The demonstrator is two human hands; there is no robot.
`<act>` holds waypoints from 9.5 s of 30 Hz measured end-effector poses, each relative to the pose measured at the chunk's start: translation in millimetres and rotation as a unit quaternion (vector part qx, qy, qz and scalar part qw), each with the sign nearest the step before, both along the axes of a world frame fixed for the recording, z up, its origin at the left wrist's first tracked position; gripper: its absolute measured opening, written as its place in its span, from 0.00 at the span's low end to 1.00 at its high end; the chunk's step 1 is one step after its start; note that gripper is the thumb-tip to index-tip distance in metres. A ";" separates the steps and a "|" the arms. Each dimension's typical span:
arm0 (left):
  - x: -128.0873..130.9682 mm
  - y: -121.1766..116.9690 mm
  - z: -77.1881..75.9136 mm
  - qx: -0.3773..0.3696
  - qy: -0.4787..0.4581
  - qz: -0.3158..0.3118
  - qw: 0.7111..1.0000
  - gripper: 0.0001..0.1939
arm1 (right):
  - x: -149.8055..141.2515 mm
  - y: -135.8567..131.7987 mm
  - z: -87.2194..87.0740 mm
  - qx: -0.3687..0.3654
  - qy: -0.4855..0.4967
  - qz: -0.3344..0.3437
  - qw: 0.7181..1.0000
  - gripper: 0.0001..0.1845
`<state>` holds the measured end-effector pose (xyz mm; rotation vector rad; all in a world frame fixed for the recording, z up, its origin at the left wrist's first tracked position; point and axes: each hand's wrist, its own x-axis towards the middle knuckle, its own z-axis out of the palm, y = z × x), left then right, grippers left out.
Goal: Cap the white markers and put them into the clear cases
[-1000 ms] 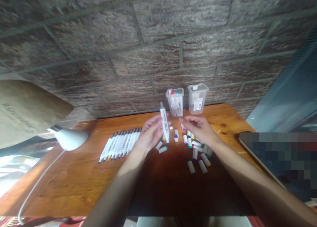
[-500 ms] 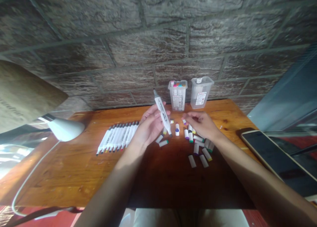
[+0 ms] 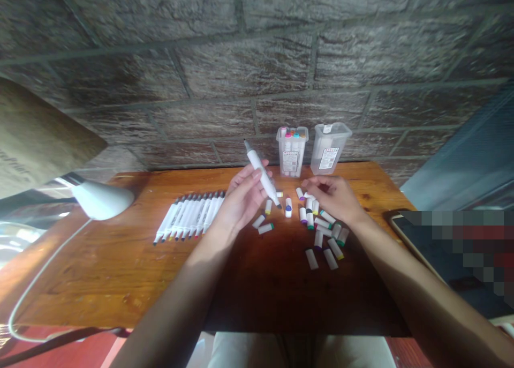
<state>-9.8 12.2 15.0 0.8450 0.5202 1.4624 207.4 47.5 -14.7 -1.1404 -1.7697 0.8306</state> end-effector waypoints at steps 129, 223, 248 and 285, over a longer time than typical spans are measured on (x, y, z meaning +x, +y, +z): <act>20.4 -15.9 0.2 0.064 0.203 -0.008 0.977 0.11 | -16.3 -41.8 33.6 -0.042 0.158 0.133 0.978 0.13; 26.0 -16.0 -8.5 0.156 0.345 0.116 0.918 0.12 | 7.8 -28.2 35.3 0.198 0.147 -0.190 0.950 0.15; 26.8 -14.2 -5.2 0.084 0.249 0.093 0.960 0.15 | -1.1 -41.8 45.5 -0.037 0.113 0.138 0.983 0.17; 20.7 -15.7 -10.6 0.070 0.167 0.045 0.982 0.14 | 8.0 -52.0 55.7 -0.146 0.096 0.385 0.906 0.14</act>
